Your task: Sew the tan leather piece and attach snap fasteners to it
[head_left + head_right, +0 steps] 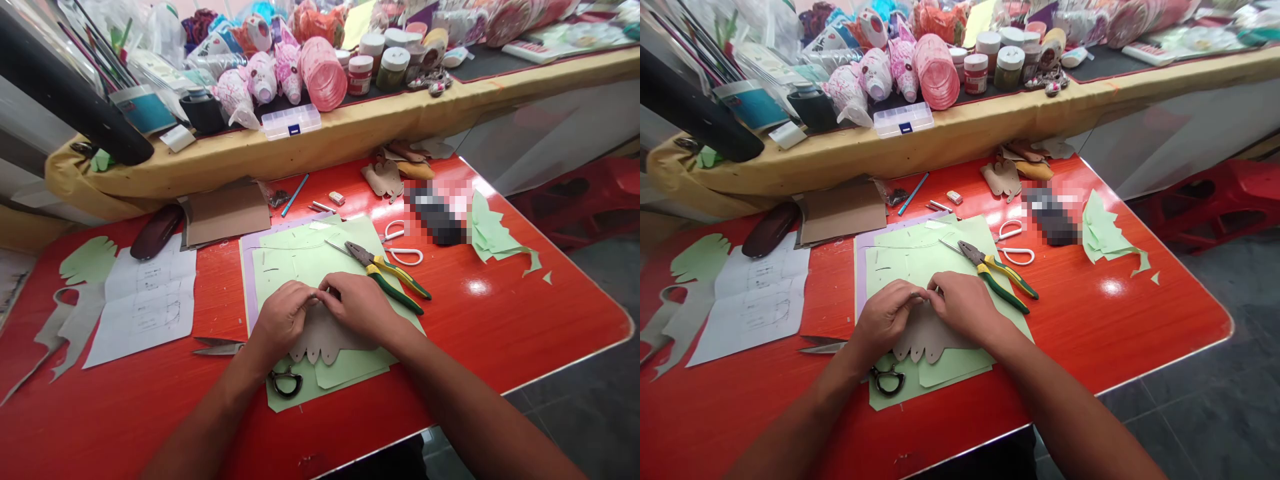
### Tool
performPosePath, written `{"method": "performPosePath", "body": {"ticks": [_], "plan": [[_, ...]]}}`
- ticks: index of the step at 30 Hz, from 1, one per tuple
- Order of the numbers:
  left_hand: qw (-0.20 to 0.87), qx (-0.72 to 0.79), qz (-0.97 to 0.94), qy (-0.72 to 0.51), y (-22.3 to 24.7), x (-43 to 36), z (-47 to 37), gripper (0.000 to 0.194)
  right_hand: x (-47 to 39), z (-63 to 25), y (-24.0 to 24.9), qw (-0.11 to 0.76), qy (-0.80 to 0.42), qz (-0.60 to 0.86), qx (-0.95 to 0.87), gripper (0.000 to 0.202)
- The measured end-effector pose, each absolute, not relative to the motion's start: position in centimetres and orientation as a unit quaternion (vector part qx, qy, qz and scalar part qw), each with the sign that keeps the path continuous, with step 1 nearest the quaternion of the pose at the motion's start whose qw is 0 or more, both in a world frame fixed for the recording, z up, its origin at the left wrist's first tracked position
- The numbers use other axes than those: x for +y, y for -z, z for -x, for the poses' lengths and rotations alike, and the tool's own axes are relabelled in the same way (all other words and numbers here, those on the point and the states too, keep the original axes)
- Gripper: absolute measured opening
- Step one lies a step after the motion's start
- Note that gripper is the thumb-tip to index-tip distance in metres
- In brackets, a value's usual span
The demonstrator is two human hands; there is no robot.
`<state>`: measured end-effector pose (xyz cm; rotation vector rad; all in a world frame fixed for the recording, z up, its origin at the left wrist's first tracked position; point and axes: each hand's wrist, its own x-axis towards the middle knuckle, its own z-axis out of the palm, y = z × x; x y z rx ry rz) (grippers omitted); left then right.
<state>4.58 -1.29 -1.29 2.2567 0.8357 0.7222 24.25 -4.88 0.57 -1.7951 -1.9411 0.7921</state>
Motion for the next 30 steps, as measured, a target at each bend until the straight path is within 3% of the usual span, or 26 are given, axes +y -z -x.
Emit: {"method": "performPosePath", "body": {"ticks": [4, 7, 11, 14, 17, 23, 30], "plan": [[0.308, 0.322, -0.849, -0.284, 1.2, -1.5, -4.8, 0.024, -5.3, -25.6, -1.6, 0.239, -0.240, 0.649, -0.681, 0.011], [0.313, 0.328, -0.844, -0.287, 1.2, -1.7, -4.9, 0.024, -5.9, -28.0, -2.7, 0.254, -0.160, 0.683, -0.666, 0.019], [0.324, 0.331, -0.837, -0.292, 1.4, -1.8, -4.9, 0.024, -7.6, -31.7, -2.5, 0.161, -0.044, 0.703, -0.691, 0.039], [0.329, 0.331, -0.833, -0.295, 1.5, -1.8, -4.9, 0.025, -9.0, -33.1, -1.3, 0.087, -0.025, 0.708, -0.700, 0.057], [0.329, 0.332, -0.833, -0.296, 1.5, -1.8, -5.0, 0.025, -9.5, -33.3, -0.5, 0.053, -0.027, 0.719, -0.693, 0.062], [0.322, 0.333, -0.834, -0.301, 1.4, -1.9, -5.2, 0.026, -8.7, -32.9, -1.1, 0.133, -0.137, 0.758, -0.624, 0.051], [0.328, 0.330, -0.827, -0.315, 1.7, -1.9, -5.2, 0.026, -11.4, -32.8, -4.8, 0.387, -0.488, 0.669, -0.405, 0.054]]}}
